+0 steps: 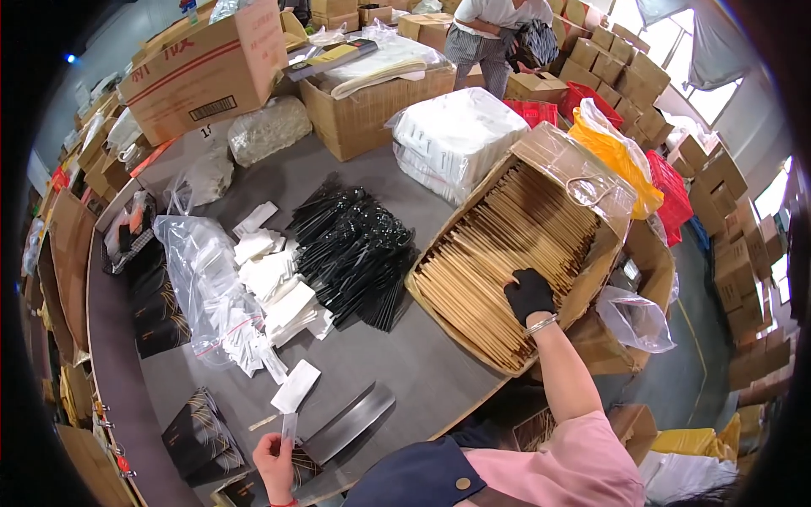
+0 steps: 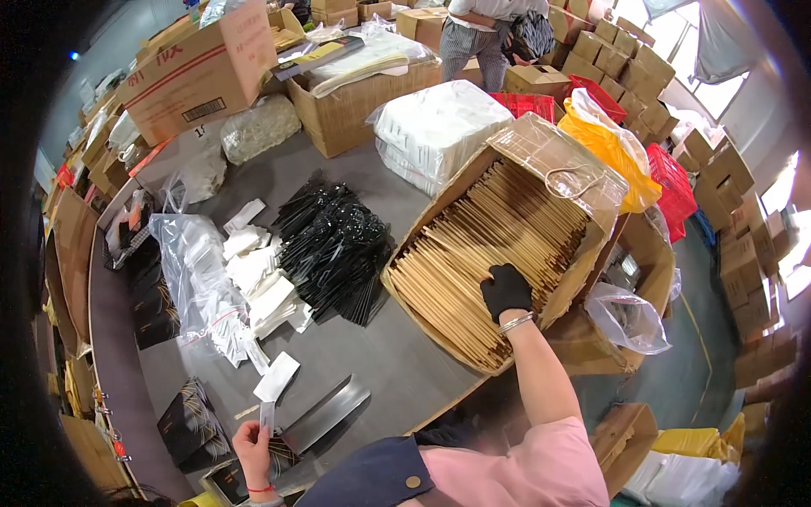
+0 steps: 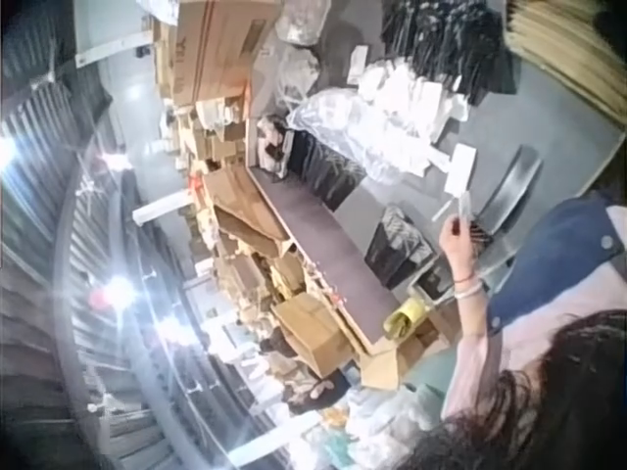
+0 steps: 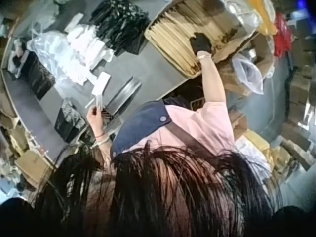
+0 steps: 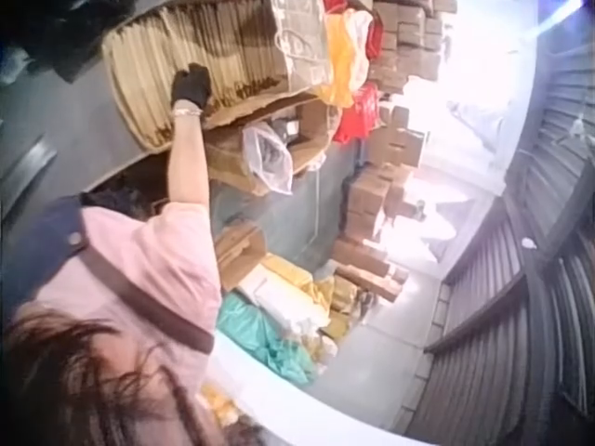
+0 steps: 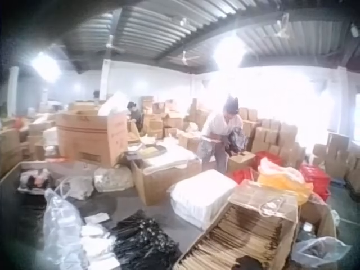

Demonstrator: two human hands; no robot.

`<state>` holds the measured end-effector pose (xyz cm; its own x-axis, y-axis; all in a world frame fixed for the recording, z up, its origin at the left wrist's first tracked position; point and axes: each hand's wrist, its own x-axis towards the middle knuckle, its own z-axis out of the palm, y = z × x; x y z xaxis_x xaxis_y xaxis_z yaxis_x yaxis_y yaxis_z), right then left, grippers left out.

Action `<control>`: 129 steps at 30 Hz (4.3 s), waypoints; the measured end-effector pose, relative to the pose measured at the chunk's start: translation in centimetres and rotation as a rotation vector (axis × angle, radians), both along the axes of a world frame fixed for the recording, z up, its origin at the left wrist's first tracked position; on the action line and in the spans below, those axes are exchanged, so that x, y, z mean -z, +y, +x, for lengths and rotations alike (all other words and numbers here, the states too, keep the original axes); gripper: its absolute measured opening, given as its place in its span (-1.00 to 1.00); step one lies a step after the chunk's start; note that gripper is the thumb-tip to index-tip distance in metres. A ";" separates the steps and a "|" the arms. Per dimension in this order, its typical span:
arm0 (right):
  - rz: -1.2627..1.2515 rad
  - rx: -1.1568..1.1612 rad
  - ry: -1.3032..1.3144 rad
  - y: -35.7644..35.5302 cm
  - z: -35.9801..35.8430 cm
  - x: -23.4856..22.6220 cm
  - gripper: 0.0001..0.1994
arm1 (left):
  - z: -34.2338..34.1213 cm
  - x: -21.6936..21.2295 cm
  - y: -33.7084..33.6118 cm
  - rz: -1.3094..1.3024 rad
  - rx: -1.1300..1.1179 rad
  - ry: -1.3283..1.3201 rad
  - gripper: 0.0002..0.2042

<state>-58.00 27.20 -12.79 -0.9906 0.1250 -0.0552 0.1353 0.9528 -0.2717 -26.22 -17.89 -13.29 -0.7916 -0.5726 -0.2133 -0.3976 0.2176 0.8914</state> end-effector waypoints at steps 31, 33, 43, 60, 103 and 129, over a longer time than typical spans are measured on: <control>0.086 -0.028 -0.106 -1.8 0.5 -1.8 -0.78 | -0.6 1.0 0.0 -0.017 0.035 0.013 -0.94; 0.115 -0.051 -0.055 -1.7 1.0 -1.9 -0.78 | -0.6 1.2 -0.1 -0.021 0.032 0.013 -0.94; 0.082 -0.137 0.377 -1.6 6.9 -6.9 -0.81 | -2.2 1.1 0.4 -0.015 0.170 0.061 -0.94; -0.258 -0.270 0.470 -3.4 17.8 -7.1 -0.69 | -11.9 -4.1 17.7 0.594 0.947 0.318 -0.86; -0.269 0.269 0.351 13.8 32.0 9.0 -0.60 | -12.4 -3.6 10.7 0.667 0.086 0.554 -0.93; 0.238 -0.076 -0.079 -0.1 -0.4 -0.2 -0.78 | -12.9 -2.1 11.3 0.673 0.038 0.391 -0.88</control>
